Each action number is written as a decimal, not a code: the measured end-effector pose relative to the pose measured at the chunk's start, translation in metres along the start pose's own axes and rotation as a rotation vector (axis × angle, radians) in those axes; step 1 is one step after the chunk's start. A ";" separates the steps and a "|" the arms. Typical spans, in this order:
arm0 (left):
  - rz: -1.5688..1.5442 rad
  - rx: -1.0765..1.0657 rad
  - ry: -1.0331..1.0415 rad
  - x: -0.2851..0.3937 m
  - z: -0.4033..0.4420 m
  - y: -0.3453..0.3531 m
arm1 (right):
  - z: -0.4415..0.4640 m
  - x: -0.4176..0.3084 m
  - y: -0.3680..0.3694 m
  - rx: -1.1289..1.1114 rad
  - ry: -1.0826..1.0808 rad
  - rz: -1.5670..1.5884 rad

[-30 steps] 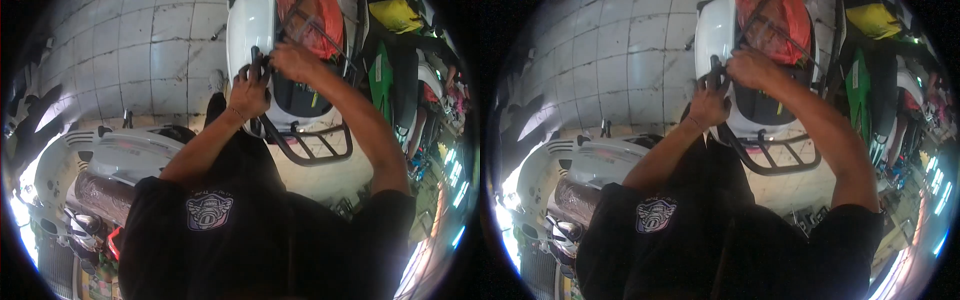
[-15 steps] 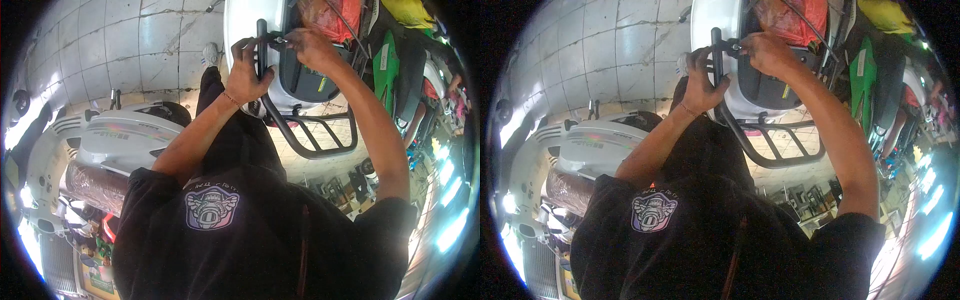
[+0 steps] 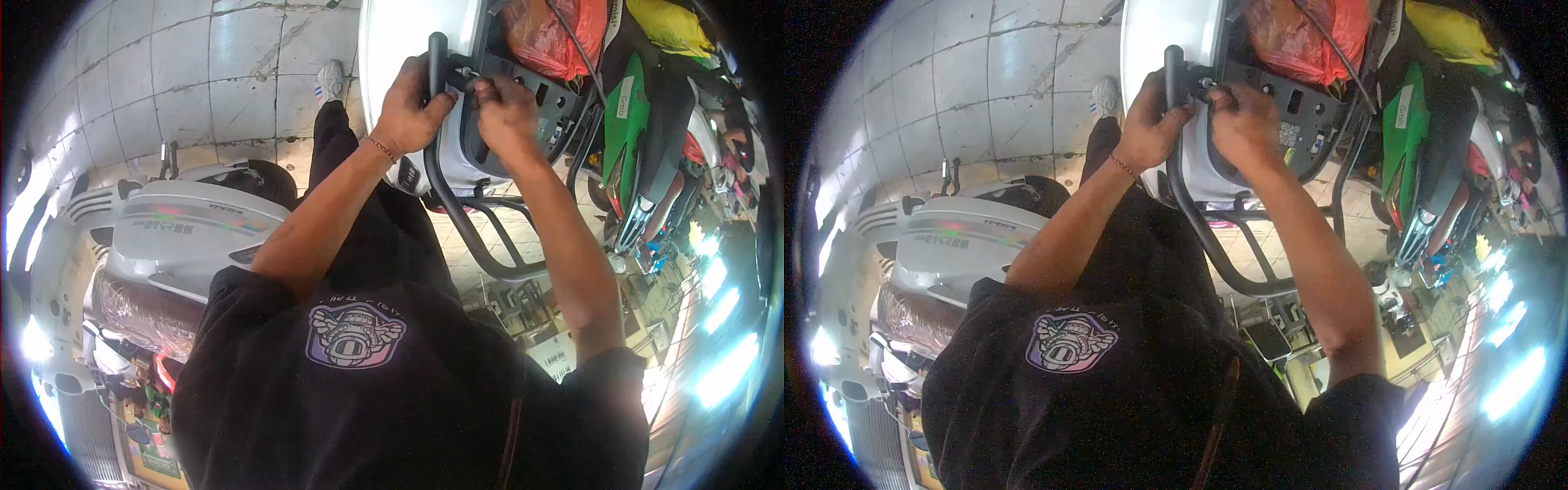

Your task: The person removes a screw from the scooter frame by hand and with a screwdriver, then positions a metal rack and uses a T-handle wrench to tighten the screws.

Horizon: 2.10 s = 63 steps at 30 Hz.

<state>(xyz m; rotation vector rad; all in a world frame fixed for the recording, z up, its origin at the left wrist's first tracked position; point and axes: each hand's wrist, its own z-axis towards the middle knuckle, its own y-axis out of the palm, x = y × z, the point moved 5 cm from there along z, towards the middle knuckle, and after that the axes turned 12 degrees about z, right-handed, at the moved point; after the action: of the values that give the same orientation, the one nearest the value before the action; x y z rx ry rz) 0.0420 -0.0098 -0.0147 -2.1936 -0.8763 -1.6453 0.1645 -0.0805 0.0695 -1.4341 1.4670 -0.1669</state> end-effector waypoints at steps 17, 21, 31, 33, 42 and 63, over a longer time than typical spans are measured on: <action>-0.191 -0.128 -0.155 0.019 0.001 -0.002 | 0.017 -0.023 -0.025 -0.323 -0.708 -0.361; -0.123 -0.140 -0.186 0.019 0.002 -0.001 | 0.025 -0.030 -0.024 -0.399 -0.676 -0.424; -0.231 -0.109 -0.190 0.011 -0.001 -0.001 | 0.035 -0.028 -0.022 -0.641 -0.642 -0.466; -0.231 -0.090 -0.201 0.009 -0.003 0.000 | 0.035 -0.035 -0.021 -0.681 -0.730 -0.707; -0.215 -0.205 -0.224 0.009 -0.002 -0.004 | 0.049 -0.055 -0.014 -0.881 -0.706 -0.794; -0.143 -0.218 -0.051 0.001 0.001 -0.005 | 0.044 -0.032 -0.020 -0.536 -0.579 -0.344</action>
<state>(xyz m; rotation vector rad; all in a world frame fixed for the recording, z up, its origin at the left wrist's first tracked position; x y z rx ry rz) 0.0397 -0.0051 -0.0142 -2.3753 -0.9252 -1.8371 0.2016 -0.0373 0.0808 -1.9522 0.8049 0.4333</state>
